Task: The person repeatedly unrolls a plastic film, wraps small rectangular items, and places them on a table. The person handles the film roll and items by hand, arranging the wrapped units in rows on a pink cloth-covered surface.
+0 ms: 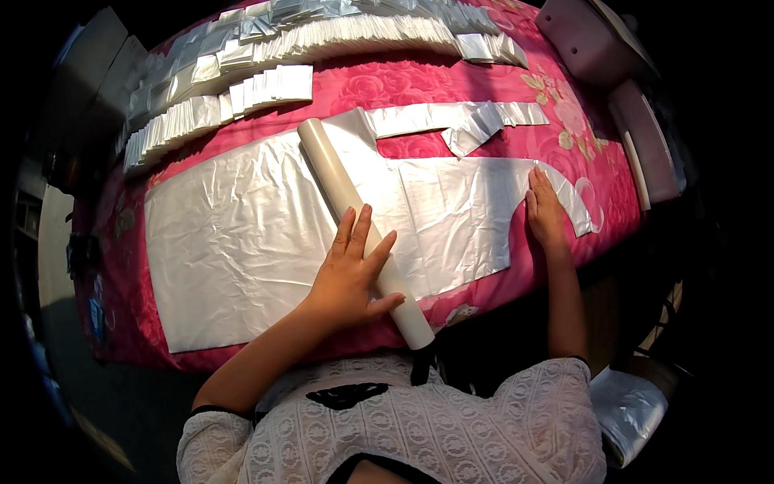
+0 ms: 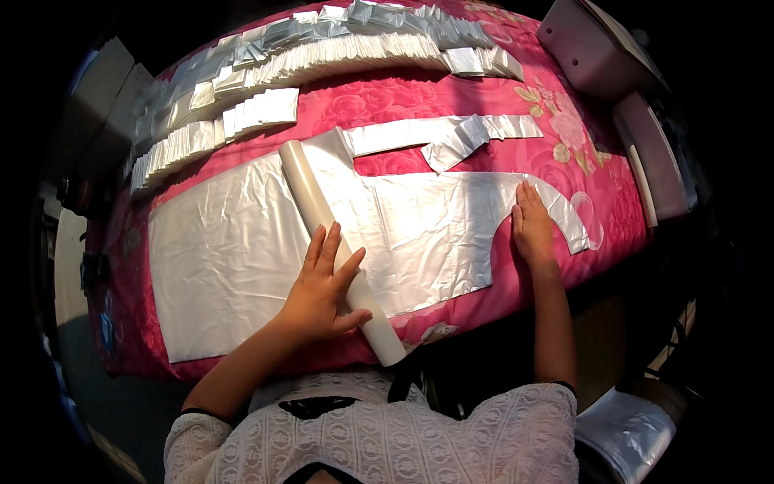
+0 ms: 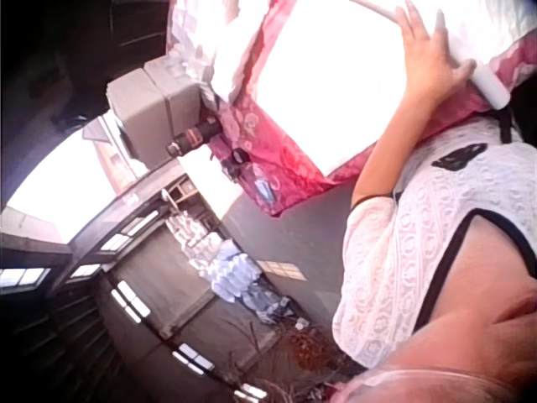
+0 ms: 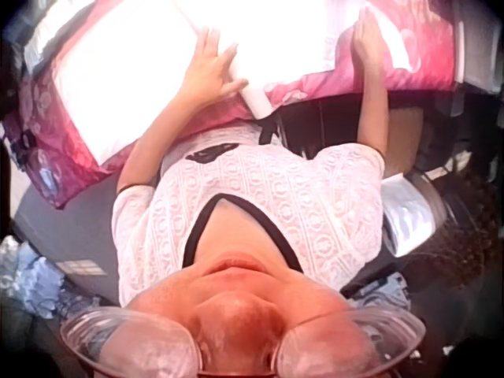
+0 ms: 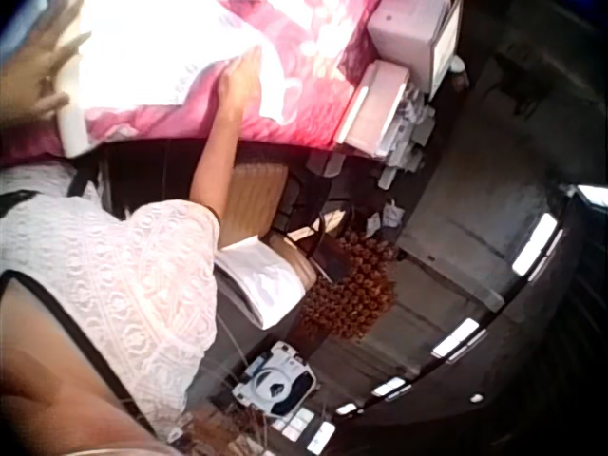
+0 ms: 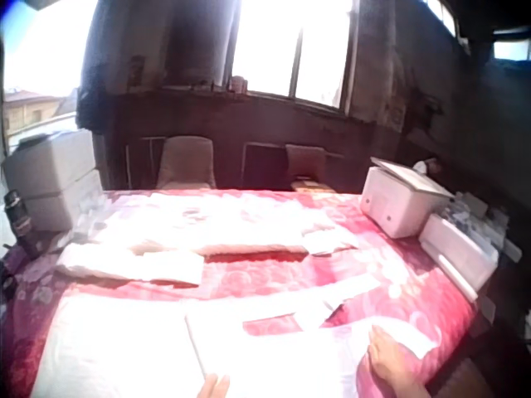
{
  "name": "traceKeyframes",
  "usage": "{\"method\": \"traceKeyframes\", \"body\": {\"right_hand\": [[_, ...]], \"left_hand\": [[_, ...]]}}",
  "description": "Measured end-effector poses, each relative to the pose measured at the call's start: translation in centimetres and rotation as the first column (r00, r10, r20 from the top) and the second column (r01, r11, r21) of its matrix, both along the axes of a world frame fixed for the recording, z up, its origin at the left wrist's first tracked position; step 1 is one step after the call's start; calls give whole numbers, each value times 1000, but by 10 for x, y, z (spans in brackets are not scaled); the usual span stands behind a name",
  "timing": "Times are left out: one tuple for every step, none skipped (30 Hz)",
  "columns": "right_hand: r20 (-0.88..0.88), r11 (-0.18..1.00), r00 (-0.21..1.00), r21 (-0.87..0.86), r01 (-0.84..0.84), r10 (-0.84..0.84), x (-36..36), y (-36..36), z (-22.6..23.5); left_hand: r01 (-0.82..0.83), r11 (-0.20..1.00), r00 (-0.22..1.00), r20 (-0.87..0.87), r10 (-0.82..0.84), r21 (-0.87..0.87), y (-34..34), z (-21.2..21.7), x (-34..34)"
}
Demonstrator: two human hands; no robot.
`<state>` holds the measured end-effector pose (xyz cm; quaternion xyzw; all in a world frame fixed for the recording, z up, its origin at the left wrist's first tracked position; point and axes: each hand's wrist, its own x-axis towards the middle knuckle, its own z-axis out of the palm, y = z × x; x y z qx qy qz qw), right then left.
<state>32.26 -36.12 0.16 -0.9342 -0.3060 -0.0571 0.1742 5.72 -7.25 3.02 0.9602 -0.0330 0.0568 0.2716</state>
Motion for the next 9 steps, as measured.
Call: {"method": "traceKeyframes", "body": {"right_hand": [[56, 994, 992, -19, 111, -110, 18, -26, -5], [114, 974, 969, -36, 223, -217, 30, -47, -8], [110, 971, 965, 1, 238, -237, 35, -57, -5], [106, 966, 961, 38, 254, -257, 38, -66, -4], [96, 959, 956, 78, 271, -278, 37, -70, -4], [96, 948, 943, 45, 315, -318, 33, -62, 2], [99, 933, 928, 12, 359, -358, 28, -51, 8], [105, 913, 909, -22, 408, -404, 21, -42, 18], [41, 908, 909, -54, 416, -414, 17, -40, 26]], "left_hand": [[27, 1000, 1000, -14, -27, -7, -4, 3, 3], [54, 998, 998, -27, -55, -18, -8, 5, 7], [66, 998, 998, -17, -66, -7, -11, 6, 8], [79, 997, 997, -13, -79, 3, -14, 8, 9], [94, 995, 996, -13, -94, 17, -17, 9, 11], [102, 994, 995, -15, -102, 35, -18, 10, 11], [99, 994, 995, -23, -98, 45, -19, 10, 11], [104, 993, 994, -29, -102, 53, -20, 10, 11], [113, 992, 993, -33, -111, 57, -21, 10, 13]]}}
